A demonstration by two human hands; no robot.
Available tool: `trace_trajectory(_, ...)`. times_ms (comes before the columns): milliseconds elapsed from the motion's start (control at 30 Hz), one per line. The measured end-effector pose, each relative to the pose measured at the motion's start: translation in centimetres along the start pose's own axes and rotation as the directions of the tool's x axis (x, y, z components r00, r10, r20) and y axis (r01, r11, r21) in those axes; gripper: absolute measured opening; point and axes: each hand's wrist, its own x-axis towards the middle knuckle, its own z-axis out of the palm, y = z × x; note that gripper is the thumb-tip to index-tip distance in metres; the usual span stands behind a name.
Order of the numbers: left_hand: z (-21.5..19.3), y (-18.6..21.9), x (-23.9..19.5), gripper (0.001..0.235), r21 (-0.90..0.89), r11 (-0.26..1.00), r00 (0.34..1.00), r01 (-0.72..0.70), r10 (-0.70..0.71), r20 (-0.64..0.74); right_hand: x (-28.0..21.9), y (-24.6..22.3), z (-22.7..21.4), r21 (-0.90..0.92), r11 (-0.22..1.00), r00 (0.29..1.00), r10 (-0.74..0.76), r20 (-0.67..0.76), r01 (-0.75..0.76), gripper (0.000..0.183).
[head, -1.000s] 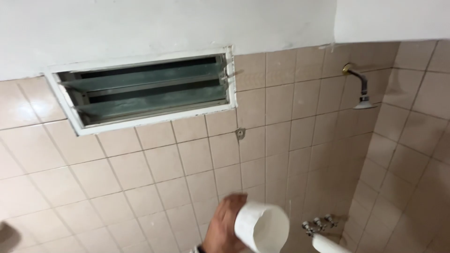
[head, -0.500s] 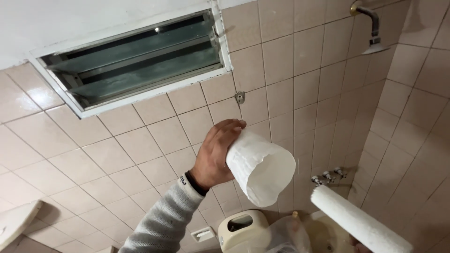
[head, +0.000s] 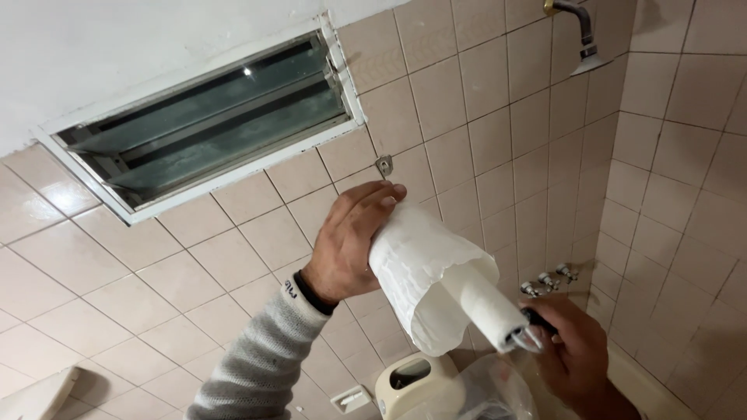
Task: Painting an overhead beam or ceiling area using a small paint roller in a bathroom.
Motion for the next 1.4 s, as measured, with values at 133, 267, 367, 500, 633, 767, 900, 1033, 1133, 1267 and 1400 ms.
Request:
trace_trajectory(133, -1.3, 0.3, 1.6, 0.078, 0.054, 0.996, 0.997, -0.071, 0.071, 0.001, 1.6, -0.7, 0.5, -0.029, 0.996, 0.993, -0.088, -0.085, 0.086, 0.030)
trace_trajectory(267, -2.1, 0.6, 2.7, 0.078, 0.072, 0.991, 0.993, -0.117, 0.116, 0.009, 2.6, -1.4, 1.2, -0.044, 0.993, 0.985, -0.119, -0.128, 0.114, 0.028)
trace_trajectory(367, -2.4, 0.6, 3.4, 0.081, 0.101, 0.980, 0.985, -0.171, 0.171, 0.005, 3.0, -1.6, 1.4, -0.042, 0.992, 0.981, -0.126, -0.147, 0.121, 0.026)
trace_trajectory(500, -2.7, 0.8, 3.8, 0.082, 0.118, 0.977, 0.984, -0.179, 0.178, 0.019, 3.5, -1.7, 1.6, -0.030, 0.990, 0.979, -0.137, -0.151, 0.134, 0.026)
trace_trajectory(633, -2.7, 0.8, 3.8, 0.082, 0.118, 0.979, 0.986, -0.166, 0.164, 0.027, 3.9, -2.4, 1.9, -0.037, 0.991, 0.982, -0.129, -0.135, 0.125, 0.024)
trace_trajectory(767, -2.8, 0.8, 3.6, 0.085, 0.099, 0.983, 0.987, -0.157, 0.153, 0.040, 4.5, -3.3, 2.0, -0.053, 0.992, 0.985, -0.120, -0.122, 0.115, 0.023)
trace_trajectory(900, -3.0, 0.8, 3.4, 0.086, 0.104, 0.984, 0.988, -0.146, 0.140, 0.067, 5.1, -3.8, 2.2, -0.104, 0.986, 0.983, -0.141, -0.119, 0.128, 0.023)
trace_trajectory(1033, -3.3, 1.0, 3.5, 0.087, 0.099, 0.982, 0.986, -0.160, 0.154, 0.065, 5.3, -3.9, 2.5, -0.117, 0.983, 0.982, -0.153, -0.113, 0.140, 0.023)
trace_trajectory(1133, -3.5, 1.1, 3.4, 0.087, 0.071, 0.984, 0.985, -0.165, 0.161, 0.054, 5.9, -4.7, 2.5, -0.144, 0.969, 0.969, -0.217, -0.121, 0.199, 0.023)
trace_trajectory(1267, -3.6, 0.9, 3.4, 0.086, 0.063, 0.983, 0.985, -0.174, 0.172, 0.035, 6.4, -5.2, 2.4, -0.215, 0.946, 0.956, -0.269, -0.113, 0.241, 0.023)
trace_trajectory(1400, -3.9, 0.8, 3.1, 0.086, 0.059, 0.984, 0.985, -0.169, 0.167, 0.042, 6.9, -6.2, 1.9, -0.324, 0.920, 0.966, -0.252, -0.053, 0.222, 0.022)
